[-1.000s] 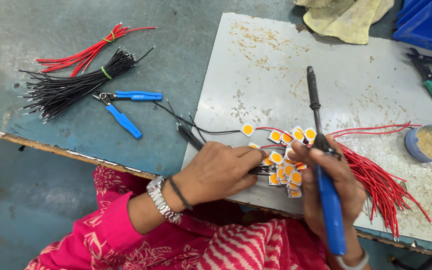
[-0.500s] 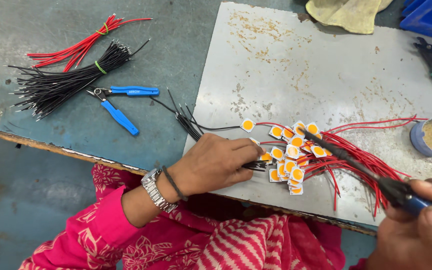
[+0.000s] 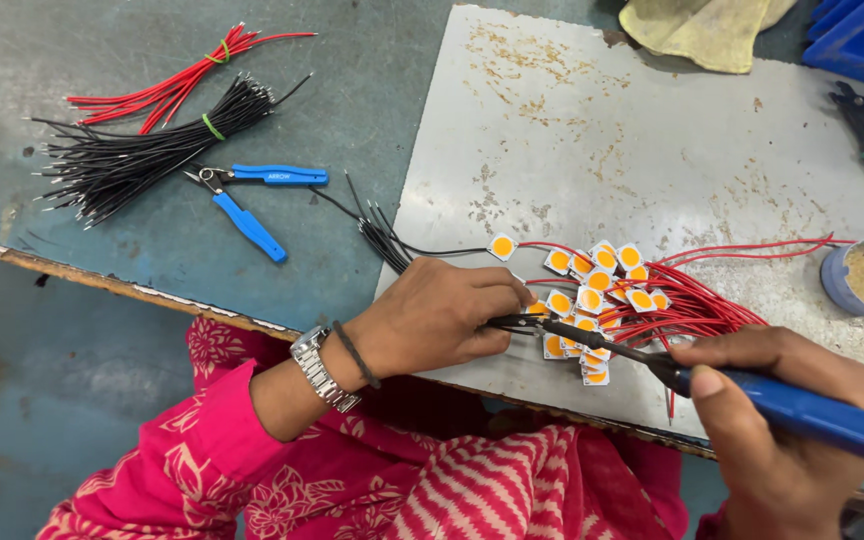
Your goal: The person strips the ends of black wires using wire cutters, dips them into a small container of flux, and then solders the wires to the terminals of small square LED modules using a soldering iron. The person works on multiple LED units in sequence.
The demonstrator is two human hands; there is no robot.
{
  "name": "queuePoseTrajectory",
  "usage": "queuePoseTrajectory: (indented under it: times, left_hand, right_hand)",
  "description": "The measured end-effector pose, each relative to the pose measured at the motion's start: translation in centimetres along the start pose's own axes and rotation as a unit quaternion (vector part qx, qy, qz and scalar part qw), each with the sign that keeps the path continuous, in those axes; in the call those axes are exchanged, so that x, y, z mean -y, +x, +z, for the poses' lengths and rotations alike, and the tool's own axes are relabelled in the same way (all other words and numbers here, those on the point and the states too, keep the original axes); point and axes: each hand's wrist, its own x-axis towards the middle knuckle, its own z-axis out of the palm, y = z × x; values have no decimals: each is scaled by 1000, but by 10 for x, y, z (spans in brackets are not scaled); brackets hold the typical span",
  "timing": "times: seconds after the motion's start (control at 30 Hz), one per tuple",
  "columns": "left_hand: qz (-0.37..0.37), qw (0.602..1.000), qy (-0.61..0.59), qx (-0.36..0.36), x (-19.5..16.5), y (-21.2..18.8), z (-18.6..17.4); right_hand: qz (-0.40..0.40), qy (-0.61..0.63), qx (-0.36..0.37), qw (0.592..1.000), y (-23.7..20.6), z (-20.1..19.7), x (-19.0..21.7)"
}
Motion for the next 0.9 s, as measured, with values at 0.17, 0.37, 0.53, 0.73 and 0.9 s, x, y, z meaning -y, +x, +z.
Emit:
queuePoseTrajectory:
  times: [0.17, 0.37, 0.53, 0.73, 0.9]
  left_hand:
    - [-9, 1000, 10, 10, 1, 1, 2]
    - [5, 1000, 12, 2, 1, 1, 4]
    - [-4, 1000, 14, 10, 0, 1, 4]
    - [-1, 1000, 17, 0, -1, 2, 4]
    - [1, 1000, 20, 0, -1, 3, 5]
  right_hand:
    - [-15, -10, 13, 1000, 9, 8, 13]
    - [-30, 23, 38, 999, 15, 9, 15]
    - [-112, 9, 60, 992, 18, 10, 20]
    - [-67, -8, 28, 997, 12, 3, 27]
    - [-66, 2, 30, 997, 11, 1, 20]
